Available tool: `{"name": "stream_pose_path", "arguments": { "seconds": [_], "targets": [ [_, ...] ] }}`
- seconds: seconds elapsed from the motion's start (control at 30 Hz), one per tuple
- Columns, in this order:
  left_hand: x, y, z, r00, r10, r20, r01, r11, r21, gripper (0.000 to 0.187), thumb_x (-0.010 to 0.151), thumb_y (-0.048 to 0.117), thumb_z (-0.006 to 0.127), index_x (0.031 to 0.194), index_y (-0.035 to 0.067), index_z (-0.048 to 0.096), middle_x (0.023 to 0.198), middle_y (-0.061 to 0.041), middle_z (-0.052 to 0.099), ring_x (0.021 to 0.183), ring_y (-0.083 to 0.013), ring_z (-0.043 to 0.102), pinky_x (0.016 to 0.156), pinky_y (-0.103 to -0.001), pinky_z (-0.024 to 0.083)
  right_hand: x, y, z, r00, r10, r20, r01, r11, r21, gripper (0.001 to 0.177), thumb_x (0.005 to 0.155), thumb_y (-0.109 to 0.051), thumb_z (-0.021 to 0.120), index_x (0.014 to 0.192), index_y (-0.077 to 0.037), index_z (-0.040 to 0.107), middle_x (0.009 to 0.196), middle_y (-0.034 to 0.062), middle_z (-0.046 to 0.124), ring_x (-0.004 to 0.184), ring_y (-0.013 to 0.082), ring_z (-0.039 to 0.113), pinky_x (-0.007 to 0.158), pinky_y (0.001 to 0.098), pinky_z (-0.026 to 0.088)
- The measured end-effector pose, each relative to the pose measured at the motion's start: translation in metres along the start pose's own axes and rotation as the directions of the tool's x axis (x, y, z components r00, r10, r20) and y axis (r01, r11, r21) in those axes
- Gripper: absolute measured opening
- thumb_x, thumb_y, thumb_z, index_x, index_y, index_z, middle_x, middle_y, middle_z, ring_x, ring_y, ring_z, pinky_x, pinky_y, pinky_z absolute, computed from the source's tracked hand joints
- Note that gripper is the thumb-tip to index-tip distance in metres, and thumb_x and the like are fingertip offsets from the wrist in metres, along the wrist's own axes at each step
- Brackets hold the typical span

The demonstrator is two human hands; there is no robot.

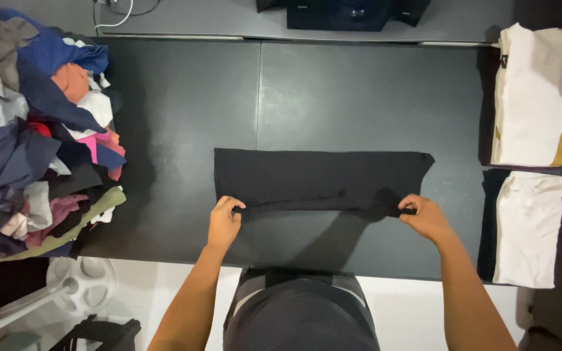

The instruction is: Folding various t-shirts on a desk and stacking them neatly.

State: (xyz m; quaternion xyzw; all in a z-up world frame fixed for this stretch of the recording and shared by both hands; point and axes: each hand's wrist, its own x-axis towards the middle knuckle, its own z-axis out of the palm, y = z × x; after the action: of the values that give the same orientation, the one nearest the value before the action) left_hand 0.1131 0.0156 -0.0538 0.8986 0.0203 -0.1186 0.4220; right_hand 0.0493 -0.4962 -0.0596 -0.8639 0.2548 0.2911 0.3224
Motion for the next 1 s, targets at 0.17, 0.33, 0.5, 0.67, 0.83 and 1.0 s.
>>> {"name": "stream_pose_path", "arguments": {
  "seconds": [0.17, 0.33, 0.5, 0.67, 0.83, 1.0],
  "targets": [
    [-0.002, -0.010, 0.004, 0.999, -0.041, 0.002, 0.041, 0.999, 0.035, 0.029, 0.077, -0.014, 0.062, 0.098, 0.006, 0.070, 0.096, -0.005, 0.061, 0.062, -0.0183, 0.054, 0.063, -0.032, 0.048, 0.011, 0.012, 0.009, 1.000, 0.015, 0.000, -0.015, 0.997, -0.074, 0.033, 0.078, -0.013, 0.077, 0.111, -0.013, 0.074, 0.114, 0.0097, 0.076, 0.097, 0.0241, 0.071, 0.084, 0.0410, 0.056],
    [0.008, -0.018, 0.012, 0.998, -0.038, -0.042, 0.039, 0.999, 0.038, 0.028, 0.079, -0.012, 0.065, 0.099, 0.006, 0.070, 0.094, -0.007, 0.061, 0.065, -0.0192, 0.055, 0.065, -0.034, 0.049, 0.018, -0.010, -0.009, 0.998, -0.037, -0.041, 0.042, 0.993, 0.112, 0.034, 0.076, -0.009, 0.076, 0.110, -0.011, 0.073, 0.117, 0.0086, 0.074, 0.095, 0.0243, 0.069, 0.084, 0.0396, 0.055],
    [0.025, -0.020, 0.019, 0.980, -0.157, -0.124, 0.153, 0.988, -0.037, 0.027, 0.083, 0.002, 0.071, 0.109, 0.006, 0.068, 0.097, -0.011, 0.070, 0.077, -0.0199, 0.069, 0.073, -0.032, 0.055, 0.043, -0.003, 0.010, 0.918, -0.047, -0.393, 0.121, 0.979, 0.166, 0.055, 0.077, -0.012, 0.078, 0.129, -0.011, 0.063, 0.121, 0.0170, 0.067, 0.102, 0.0376, 0.066, 0.083, 0.0494, 0.054],
    [0.031, -0.026, 0.028, 0.955, -0.246, -0.163, 0.248, 0.969, -0.008, 0.033, 0.085, 0.016, 0.078, 0.115, 0.009, 0.068, 0.100, -0.011, 0.071, 0.080, -0.0230, 0.070, 0.076, -0.036, 0.056, 0.021, -0.058, 0.045, 0.850, -0.276, -0.448, 0.208, 0.958, -0.197, 0.055, 0.081, -0.022, 0.082, 0.131, -0.013, 0.061, 0.130, 0.0187, 0.058, 0.111, 0.0406, 0.063, 0.088, 0.0506, 0.054],
    [0.029, -0.030, 0.029, 0.927, -0.275, -0.255, 0.321, 0.933, 0.160, 0.035, 0.087, 0.025, 0.080, 0.119, 0.013, 0.070, 0.098, -0.011, 0.072, 0.087, -0.0272, 0.071, 0.083, -0.041, 0.056, 0.016, -0.084, 0.086, 0.882, -0.358, -0.306, 0.276, 0.919, -0.280, 0.054, 0.084, -0.028, 0.081, 0.132, -0.016, 0.060, 0.127, 0.0163, 0.055, 0.117, 0.0401, 0.059, 0.091, 0.0485, 0.055],
    [0.028, -0.018, 0.031, 0.862, -0.100, -0.497, 0.270, 0.920, 0.284, 0.070, 0.073, 0.030, 0.090, 0.128, -0.004, 0.061, 0.126, -0.020, 0.056, 0.113, -0.0407, 0.053, 0.089, -0.049, 0.047, 0.017, -0.090, 0.095, 0.930, -0.273, -0.245, 0.182, 0.923, -0.338, 0.063, 0.086, -0.030, 0.079, 0.142, -0.015, 0.053, 0.129, 0.0161, 0.052, 0.120, 0.0366, 0.056, 0.093, 0.0457, 0.055]
  ]
}}
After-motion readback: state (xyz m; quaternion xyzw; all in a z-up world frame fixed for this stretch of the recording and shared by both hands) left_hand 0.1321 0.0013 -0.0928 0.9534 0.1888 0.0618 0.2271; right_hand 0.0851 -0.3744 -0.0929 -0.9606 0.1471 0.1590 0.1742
